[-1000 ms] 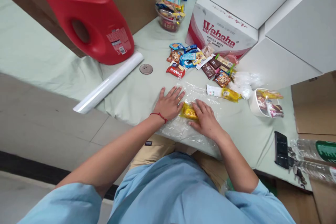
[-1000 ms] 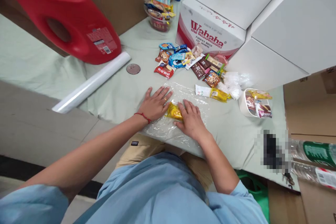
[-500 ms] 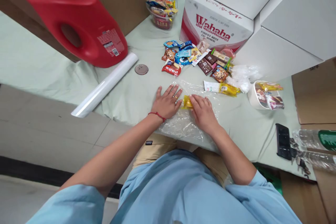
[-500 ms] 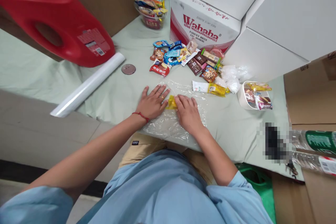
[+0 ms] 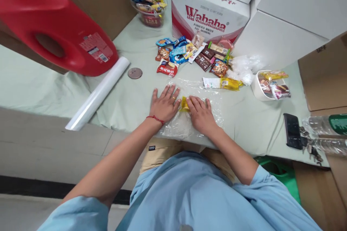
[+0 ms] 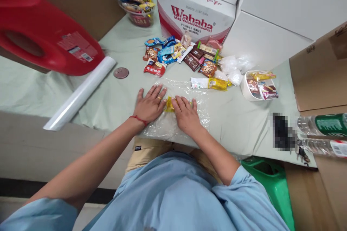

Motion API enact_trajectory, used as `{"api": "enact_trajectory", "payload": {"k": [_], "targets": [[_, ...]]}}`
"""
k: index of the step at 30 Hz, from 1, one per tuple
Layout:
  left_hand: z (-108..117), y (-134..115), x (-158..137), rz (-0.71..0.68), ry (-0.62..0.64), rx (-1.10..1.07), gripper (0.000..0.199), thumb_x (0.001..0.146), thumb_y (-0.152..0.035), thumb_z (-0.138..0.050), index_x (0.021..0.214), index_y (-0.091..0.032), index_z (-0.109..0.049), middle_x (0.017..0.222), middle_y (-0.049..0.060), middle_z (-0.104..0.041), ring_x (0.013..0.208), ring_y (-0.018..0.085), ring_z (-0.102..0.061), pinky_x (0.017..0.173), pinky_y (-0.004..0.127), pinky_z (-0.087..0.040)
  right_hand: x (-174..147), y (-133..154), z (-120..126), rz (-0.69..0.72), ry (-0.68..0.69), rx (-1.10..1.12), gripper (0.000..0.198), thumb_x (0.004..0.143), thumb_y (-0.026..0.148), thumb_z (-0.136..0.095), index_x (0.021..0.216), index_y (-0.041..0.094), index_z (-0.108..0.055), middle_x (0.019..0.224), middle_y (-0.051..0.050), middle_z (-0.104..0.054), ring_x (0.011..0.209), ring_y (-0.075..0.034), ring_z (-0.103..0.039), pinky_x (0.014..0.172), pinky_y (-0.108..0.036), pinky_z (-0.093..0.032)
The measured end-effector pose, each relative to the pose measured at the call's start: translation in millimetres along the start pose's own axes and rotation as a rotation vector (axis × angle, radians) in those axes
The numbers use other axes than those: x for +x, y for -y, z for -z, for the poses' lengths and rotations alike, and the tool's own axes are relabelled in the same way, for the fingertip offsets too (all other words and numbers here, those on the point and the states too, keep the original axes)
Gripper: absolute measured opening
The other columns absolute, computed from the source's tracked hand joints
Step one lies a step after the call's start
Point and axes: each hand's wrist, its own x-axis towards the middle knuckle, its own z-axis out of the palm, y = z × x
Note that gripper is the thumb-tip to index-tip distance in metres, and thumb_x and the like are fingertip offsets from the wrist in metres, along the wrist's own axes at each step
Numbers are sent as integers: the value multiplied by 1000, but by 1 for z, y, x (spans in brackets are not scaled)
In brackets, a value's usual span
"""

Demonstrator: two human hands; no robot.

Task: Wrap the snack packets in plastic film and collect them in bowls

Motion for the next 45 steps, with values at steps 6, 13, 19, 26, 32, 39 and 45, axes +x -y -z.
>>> {"api": "enact_trajectory", "payload": {"k": [6, 13, 19, 26, 32, 39, 45], "targets": [[12, 20, -9, -31, -92, -150, 59, 103, -43, -39, 160, -27, -38, 173, 9, -24, 160, 29, -24, 127, 58, -18, -11, -22, 18, 70, -37, 201, 64, 103, 40, -50, 162, 22, -32, 168, -16, -32, 155, -33, -29, 123, -67, -20], [36, 47, -62, -315, -204, -106, 57, 92, -14, -47, 145, -34, -55, 157, 3, -55, 155, 24, -37, 129, 53, -17, -84, -55, 41, 186, -211, 461, 50, 97, 41, -66, 143, 25, -54, 125, -15, -66, 116, -31, -62, 97, -51, -55], [39, 66, -90, -431, 78, -161, 69, 87, -8, -42, 153, -29, -45, 155, 8, -56, 142, 23, -54, 128, 56, -17, -115, -48, 7, 151, -175, 383, 27, 102, 24, -58, 128, 25, -65, 126, -12, -69, 119, -28, -62, 101, -53, -54], [38, 61, -93, -487, 138, -207, 54, 90, -44, -68, 140, -28, -60, 162, 10, -48, 156, 33, -33, 129, 56, -16, -86, -58, 38, 146, -184, 589, 21, 102, 20, -56, 116, 25, -71, 106, -8, -76, 98, -22, -68, 87, -40, -58], [36, 56, -81, -313, 95, -488, 22, 101, -34, -52, 98, -26, -73, 118, 4, -78, 138, 24, -57, 121, 50, -37, -47, -76, 67, -15, -38, 640, 23, 101, 33, -56, 107, 22, -76, 96, -5, -77, 84, -18, -70, 79, -30, -54], [37, 65, -13, -10, -46, -373, 25, 92, -42, -55, 86, -22, -70, 101, 9, -75, 116, 31, -63, 107, 50, -49, -4, -104, 52, -256, 78, 608, 35, 94, 43, -54, 103, 16, -76, 78, -3, -73, 67, -17, -61, 65, -28, -46], [40, 62, -11, 104, -307, -185, 27, 91, -35, -53, 101, -18, -72, 108, 14, -68, 111, 34, -60, 104, 54, -47, 17, -115, 71, -201, -50, 126, 34, 93, 32, -57, 118, 14, -72, 106, -15, -72, 90, -28, -64, 79, -39, -50]]}}
